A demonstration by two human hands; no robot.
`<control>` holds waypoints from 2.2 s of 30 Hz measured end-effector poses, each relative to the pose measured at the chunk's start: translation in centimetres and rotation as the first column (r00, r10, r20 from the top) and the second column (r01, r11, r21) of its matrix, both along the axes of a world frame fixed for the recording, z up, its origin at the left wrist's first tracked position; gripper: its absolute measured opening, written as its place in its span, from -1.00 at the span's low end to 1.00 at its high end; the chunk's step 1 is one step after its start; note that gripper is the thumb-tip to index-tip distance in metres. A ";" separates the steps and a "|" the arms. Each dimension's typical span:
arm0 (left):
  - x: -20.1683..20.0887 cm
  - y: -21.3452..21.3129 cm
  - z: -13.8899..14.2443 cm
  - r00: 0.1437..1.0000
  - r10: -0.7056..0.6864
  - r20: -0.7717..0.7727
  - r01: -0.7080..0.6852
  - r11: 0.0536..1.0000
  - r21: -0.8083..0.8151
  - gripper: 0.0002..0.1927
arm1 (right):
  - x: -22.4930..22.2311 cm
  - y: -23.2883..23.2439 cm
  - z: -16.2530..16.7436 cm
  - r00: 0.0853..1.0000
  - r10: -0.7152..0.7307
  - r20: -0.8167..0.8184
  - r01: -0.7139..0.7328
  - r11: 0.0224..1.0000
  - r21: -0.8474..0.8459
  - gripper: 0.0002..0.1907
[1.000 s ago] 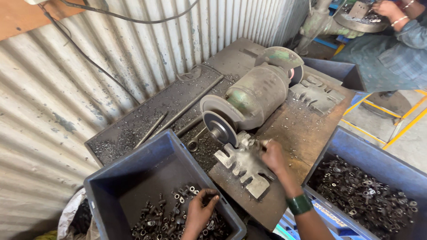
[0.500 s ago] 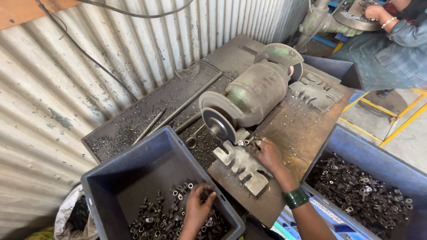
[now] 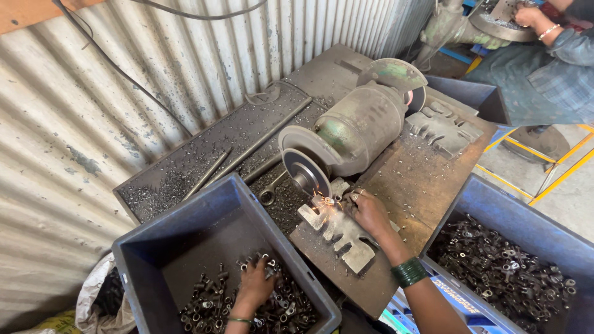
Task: The person repeatedly picks small metal parts from a bin and grinds them against a bench grinder, creating sparks. After each grind, the person places the part into a second bin. The process is repeated continuously throughout the clip.
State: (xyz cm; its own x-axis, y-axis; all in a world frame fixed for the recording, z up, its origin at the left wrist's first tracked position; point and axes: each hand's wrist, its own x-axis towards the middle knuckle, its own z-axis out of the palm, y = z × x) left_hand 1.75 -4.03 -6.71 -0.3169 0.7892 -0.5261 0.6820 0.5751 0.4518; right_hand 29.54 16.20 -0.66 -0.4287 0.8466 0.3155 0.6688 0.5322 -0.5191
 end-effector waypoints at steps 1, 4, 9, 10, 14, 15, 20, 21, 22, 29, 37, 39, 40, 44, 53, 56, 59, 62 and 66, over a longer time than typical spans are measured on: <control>-0.4 0.0 0.1 1.000 -0.005 -0.018 0.005 1.000 -0.021 -0.26 | -0.1 -0.1 0.1 1.000 -0.007 -0.003 0.007 1.000 -0.004 -0.75; -1.6 0.0 0.4 0.998 0.004 -0.067 -0.008 0.998 -0.064 -0.18 | -0.4 -0.3 0.6 1.000 -0.027 0.000 0.027 1.000 0.000 -0.72; -1.3 0.5 0.2 0.998 -0.006 -0.069 -0.001 0.994 -0.109 0.07 | -0.8 0.0 0.8 0.994 -0.083 0.069 0.086 0.996 -0.037 -0.70; -1.1 0.5 0.2 0.996 -0.005 -0.088 -0.003 0.995 -0.097 0.08 | -0.8 0.0 0.8 0.995 -0.079 0.057 0.080 0.997 -0.010 -0.72; -0.6 0.8 0.8 0.986 -0.012 -0.168 0.001 0.998 -0.065 0.07 | -1.0 0.1 1.1 0.995 -0.082 0.059 0.081 0.997 0.019 -0.73; -0.5 0.7 1.0 0.982 -0.017 -0.188 0.005 0.998 -0.065 0.06 | -1.0 0.1 1.2 0.993 -0.087 0.075 0.087 0.996 0.003 -0.73; -0.7 -0.1 1.4 0.958 0.030 -0.285 0.021 0.985 0.174 -0.18 | -1.3 -0.6 1.5 0.996 -0.086 0.034 0.085 0.996 0.028 -0.76; -0.9 -0.3 1.3 0.951 0.047 -0.306 0.036 0.965 0.261 -0.25 | -1.3 -0.8 1.5 0.996 -0.082 0.025 0.082 0.996 0.034 -0.77; -1.0 -0.3 1.3 0.944 0.061 -0.323 0.050 0.945 0.323 -0.31 | -1.3 -1.0 1.6 0.997 -0.070 0.027 0.066 0.991 0.115 -0.74; -1.5 -0.3 2.2 0.948 0.076 -0.310 0.071 0.896 0.437 -0.44 | -1.6 -1.0 2.0 0.994 -0.108 0.013 0.106 0.989 0.103 -0.77; -2.0 -0.6 3.0 0.958 0.287 -0.005 -0.228 0.771 0.594 -0.58 | -0.2 -2.6 1.6 0.996 0.023 -0.088 0.021 0.880 0.475 -0.76; -2.3 -0.5 3.0 0.905 0.400 0.146 -0.409 0.720 0.561 -0.64 | 0.2 -2.9 1.5 0.998 0.040 -0.040 -0.014 0.858 0.514 -0.75; -2.5 -0.5 3.0 0.868 0.442 0.229 -0.493 0.704 0.511 -0.64 | 0.2 -2.9 1.5 0.996 0.074 -0.057 -0.038 0.878 0.477 -0.73; -3.1 0.1 3.3 0.741 0.515 0.430 -0.668 0.626 0.403 -0.64 | -0.6 -2.2 1.9 0.993 0.066 -0.097 -0.044 0.976 0.212 -0.77; -4.6 0.9 3.0 0.147 0.429 0.891 -0.920 0.390 -0.036 -0.71 | -1.8 -1.3 2.3 0.985 -0.162 -0.064 0.154 0.982 -0.110 -0.69; -5.5 1.0 3.7 -0.023 0.341 0.940 -0.890 0.421 -0.175 -0.70 | -1.6 -1.2 2.4 0.972 -0.161 -0.174 0.133 0.978 -0.160 -0.71; -5.6 1.3 4.5 -0.161 0.181 0.970 -0.826 0.514 -0.233 -0.70 | -1.4 -1.5 2.4 0.951 -0.135 -0.279 0.085 0.979 -0.186 -0.70; -4.7 1.7 5.1 -0.193 0.103 0.976 -0.849 0.482 -0.219 -0.73 | -1.1 -1.9 2.2 0.961 -0.079 -0.264 0.083 0.997 0.004 -0.71; -2.4 2.3 5.1 -0.102 -0.002 0.995 -0.826 0.558 -0.084 -0.66 | -0.7 -2.3 1.2 0.981 0.072 -0.181 0.004 0.921 0.390 -0.78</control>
State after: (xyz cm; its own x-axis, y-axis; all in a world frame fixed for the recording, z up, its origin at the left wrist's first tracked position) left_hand -0.61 -1.72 -1.60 -0.3276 0.8774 -0.3505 -0.7951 -0.0556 0.6039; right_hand 28.89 13.89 0.53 -0.3555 0.6275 0.6927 0.5576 0.7372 -0.3816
